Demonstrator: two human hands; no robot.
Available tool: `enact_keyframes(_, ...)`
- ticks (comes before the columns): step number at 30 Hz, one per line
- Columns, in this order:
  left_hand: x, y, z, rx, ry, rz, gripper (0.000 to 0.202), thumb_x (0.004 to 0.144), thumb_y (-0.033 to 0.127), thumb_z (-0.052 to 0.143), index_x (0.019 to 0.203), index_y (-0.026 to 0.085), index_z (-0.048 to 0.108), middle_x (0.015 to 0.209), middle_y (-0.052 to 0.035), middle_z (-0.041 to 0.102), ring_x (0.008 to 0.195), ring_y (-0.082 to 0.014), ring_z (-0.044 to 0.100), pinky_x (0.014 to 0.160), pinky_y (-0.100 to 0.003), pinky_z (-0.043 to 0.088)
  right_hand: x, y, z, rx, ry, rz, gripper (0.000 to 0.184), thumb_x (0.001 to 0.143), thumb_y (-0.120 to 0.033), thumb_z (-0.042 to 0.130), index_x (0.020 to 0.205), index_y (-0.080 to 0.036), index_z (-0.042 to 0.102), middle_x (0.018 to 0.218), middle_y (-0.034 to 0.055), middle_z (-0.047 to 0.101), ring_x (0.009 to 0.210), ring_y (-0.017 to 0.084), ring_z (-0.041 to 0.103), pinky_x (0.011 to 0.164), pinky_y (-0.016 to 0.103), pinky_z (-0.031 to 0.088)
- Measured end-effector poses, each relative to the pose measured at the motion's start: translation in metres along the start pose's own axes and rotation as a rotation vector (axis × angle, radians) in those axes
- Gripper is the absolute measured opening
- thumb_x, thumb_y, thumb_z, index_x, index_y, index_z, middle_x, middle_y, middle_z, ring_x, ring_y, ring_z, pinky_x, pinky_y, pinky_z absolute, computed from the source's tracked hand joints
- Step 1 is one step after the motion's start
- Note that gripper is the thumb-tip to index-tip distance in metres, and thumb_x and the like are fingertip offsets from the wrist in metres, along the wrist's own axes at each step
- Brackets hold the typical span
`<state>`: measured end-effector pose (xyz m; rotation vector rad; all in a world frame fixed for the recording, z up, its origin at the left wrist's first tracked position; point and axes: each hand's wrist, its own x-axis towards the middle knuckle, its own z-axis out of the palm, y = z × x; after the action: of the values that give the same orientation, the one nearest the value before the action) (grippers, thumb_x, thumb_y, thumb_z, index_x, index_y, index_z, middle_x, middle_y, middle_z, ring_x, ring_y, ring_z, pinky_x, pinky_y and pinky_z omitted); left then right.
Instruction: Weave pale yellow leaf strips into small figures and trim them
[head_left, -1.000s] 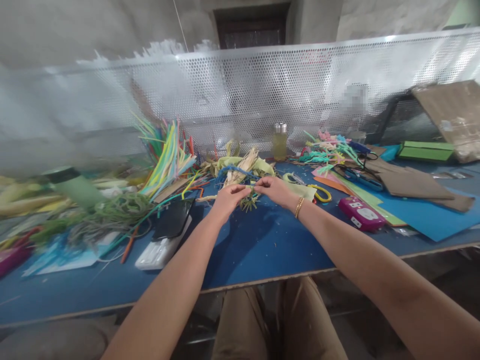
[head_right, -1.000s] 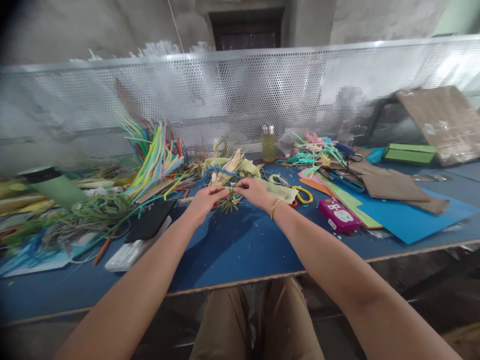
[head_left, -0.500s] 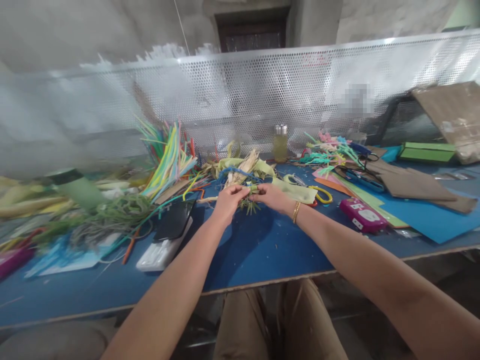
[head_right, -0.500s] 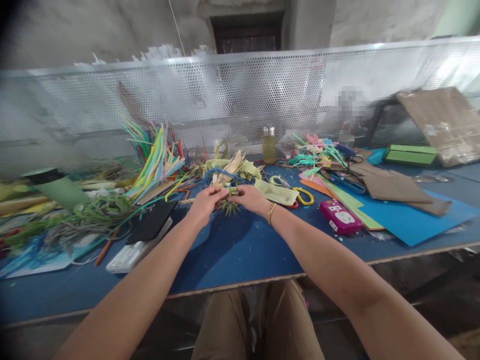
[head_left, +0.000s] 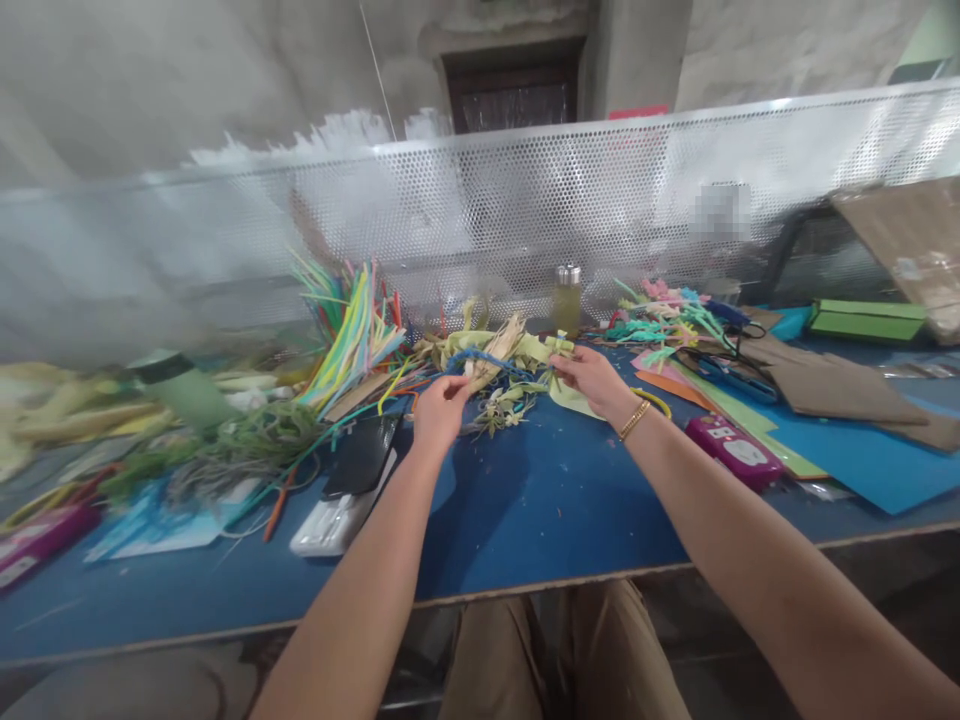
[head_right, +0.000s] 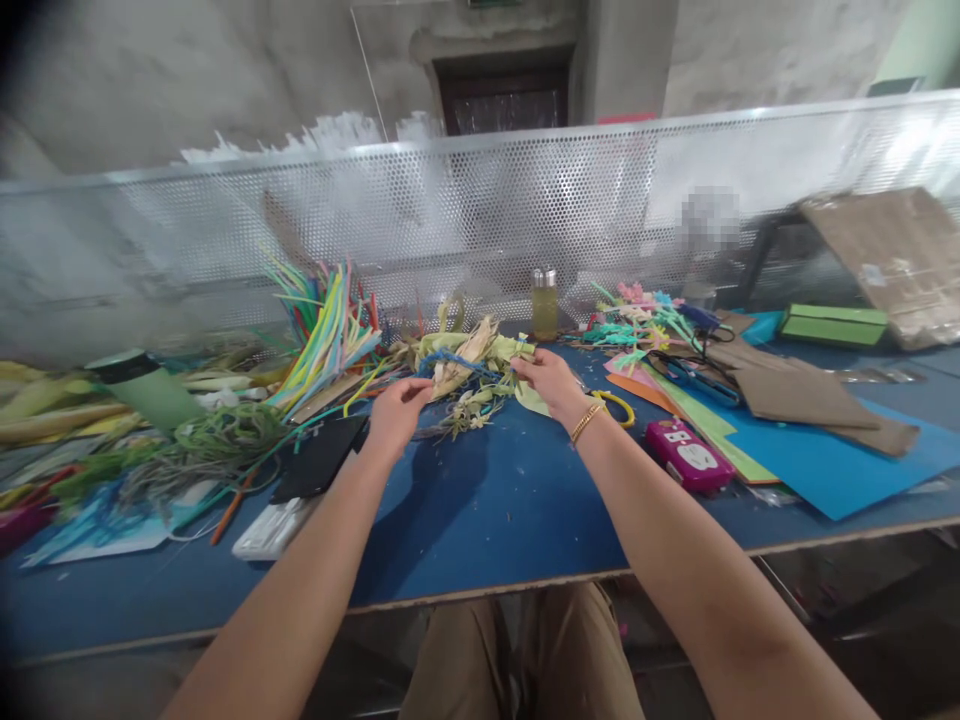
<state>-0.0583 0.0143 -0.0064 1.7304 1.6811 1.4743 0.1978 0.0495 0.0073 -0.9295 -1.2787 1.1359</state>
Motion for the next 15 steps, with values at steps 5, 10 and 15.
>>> enact_keyframes(5, -0.005, -0.004, 0.009, 0.401, -0.159, 0.162, 0.018, 0.081, 0.034, 0.060, 0.078, 0.021, 0.072, 0.086, -0.0078, 0.071, 0.084, -0.0248, 0.063, 0.078, -0.035, 0.044, -0.001, 0.010, 0.004, -0.271, -0.058, 0.071, 0.034, 0.062, -0.045, 0.073, 0.066, -0.017, 0.055, 0.055, -0.0064, 0.046, 0.051, 0.007, 0.035, 0.050, 0.024, 0.027)
enact_keyframes(10, -0.012, 0.008, 0.022, 0.465, -0.230, 0.325, 0.016, 0.083, 0.031, 0.060, 0.082, 0.022, 0.072, 0.091, -0.0074, 0.072, 0.090, -0.0262, 0.062, 0.084, -0.038, 0.042, 0.002, 0.008, 0.004, -0.262, -0.006, 0.078, 0.033, 0.065, -0.047, 0.068, 0.069, -0.016, 0.057, 0.058, -0.0042, 0.050, 0.053, 0.009, 0.039, 0.051, 0.024, 0.030)
enact_keyframes(15, -0.003, 0.018, 0.017, 0.589, -0.179, 0.324, 0.018, 0.085, 0.026, 0.055, 0.085, 0.022, 0.073, 0.096, -0.0085, 0.072, 0.094, -0.0291, 0.062, 0.089, -0.043, 0.040, 0.007, 0.011, 0.002, -0.301, 0.081, 0.024, 0.025, 0.070, -0.041, 0.062, 0.076, -0.017, 0.059, 0.073, 0.0009, 0.060, 0.065, 0.013, 0.050, 0.061, 0.026, 0.037)
